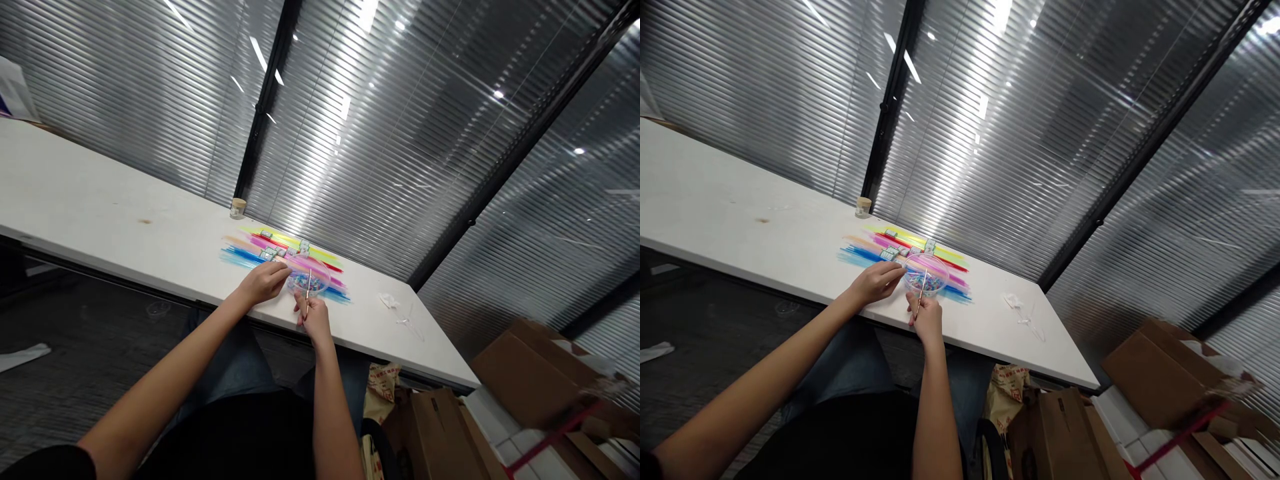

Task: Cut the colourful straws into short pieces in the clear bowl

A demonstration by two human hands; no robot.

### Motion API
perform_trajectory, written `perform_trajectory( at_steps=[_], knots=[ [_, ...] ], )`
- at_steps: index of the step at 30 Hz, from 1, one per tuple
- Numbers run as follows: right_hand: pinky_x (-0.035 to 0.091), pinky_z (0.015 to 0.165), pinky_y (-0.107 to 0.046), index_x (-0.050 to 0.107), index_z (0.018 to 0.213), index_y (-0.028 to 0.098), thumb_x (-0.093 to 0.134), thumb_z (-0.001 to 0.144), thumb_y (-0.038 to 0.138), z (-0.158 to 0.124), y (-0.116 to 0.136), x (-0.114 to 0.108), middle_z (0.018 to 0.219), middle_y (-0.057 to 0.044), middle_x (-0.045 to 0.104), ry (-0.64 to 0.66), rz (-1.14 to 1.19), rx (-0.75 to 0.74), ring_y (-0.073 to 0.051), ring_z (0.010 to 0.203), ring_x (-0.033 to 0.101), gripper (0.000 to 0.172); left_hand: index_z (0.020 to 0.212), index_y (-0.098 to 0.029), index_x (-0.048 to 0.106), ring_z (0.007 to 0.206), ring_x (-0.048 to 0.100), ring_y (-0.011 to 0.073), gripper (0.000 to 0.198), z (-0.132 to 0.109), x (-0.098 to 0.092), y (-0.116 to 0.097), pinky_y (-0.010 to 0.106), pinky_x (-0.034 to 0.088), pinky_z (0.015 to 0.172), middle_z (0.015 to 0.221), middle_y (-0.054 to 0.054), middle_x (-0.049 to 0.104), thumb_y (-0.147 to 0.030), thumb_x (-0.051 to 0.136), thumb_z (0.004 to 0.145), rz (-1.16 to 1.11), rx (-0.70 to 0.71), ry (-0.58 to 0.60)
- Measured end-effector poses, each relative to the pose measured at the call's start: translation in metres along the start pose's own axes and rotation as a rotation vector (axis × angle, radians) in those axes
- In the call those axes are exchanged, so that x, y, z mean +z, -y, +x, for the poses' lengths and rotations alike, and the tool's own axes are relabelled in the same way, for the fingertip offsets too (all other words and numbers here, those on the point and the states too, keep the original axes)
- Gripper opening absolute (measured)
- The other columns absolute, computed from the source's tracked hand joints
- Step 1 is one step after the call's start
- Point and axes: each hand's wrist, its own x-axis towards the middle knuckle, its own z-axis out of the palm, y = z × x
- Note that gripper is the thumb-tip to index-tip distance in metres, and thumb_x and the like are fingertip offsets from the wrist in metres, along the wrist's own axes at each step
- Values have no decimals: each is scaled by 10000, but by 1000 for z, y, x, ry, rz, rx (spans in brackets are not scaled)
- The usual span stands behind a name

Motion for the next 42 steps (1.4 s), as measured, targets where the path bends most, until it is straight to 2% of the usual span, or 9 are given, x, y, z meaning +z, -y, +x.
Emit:
perform_trajectory(
  at_steps=[6, 11, 27, 32, 36, 42],
  knots=[
    [293, 386, -213, 554, 587, 177, 496, 808, 644, -1, 1, 0, 365, 38, 464, 8, 116, 33, -86, 314, 364, 520, 980, -164, 581, 763, 598, 157, 203, 1, -1, -2, 251, 477, 649, 846, 59, 628, -73, 459, 844, 1, -23, -15],
    [299, 396, -212, 554, 561, 176, 530, 792, 641, -1, 1, 0, 368, 39, 466, 40, 56, -7, -82, 321, 368, 520, 1014, -158, 572, 770, 593, 159, 229, 0, -1, -2, 252, 474, 650, 854, 59, 629, -64, 453, 842, -23, -27, 3],
    [299, 398, -214, 569, 567, 188, 526, 796, 638, -1, 0, 1, 360, 42, 455, 16, 30, -32, -92, 326, 377, 507, 988, -161, 587, 762, 607, 153, 243, 1, 0, -2, 247, 484, 649, 850, 63, 636, -55, 431, 835, -37, -19, 14],
    [242, 351, -212, 549, 578, 187, 499, 793, 664, -1, 2, -1, 353, 51, 427, -4, 163, 30, -79, 292, 319, 526, 974, -155, 577, 737, 597, 156, 218, 2, -2, -3, 250, 479, 631, 815, 58, 624, -58, 431, 844, -32, -30, 25],
    [184, 323, -214, 521, 594, 190, 444, 800, 694, -1, 3, -4, 357, 58, 411, -29, 292, 97, -74, 272, 288, 550, 992, -157, 570, 741, 596, 153, 209, 0, -2, -2, 251, 485, 641, 825, 59, 617, -69, 437, 856, -41, -92, -15],
    [275, 385, -212, 539, 540, 182, 542, 784, 634, -3, 3, 0, 361, 42, 450, 26, 88, -16, -82, 324, 359, 513, 987, -168, 575, 757, 599, 156, 211, 0, 0, -1, 249, 486, 644, 831, 55, 622, -75, 445, 850, -45, -56, -12]
  ],
)
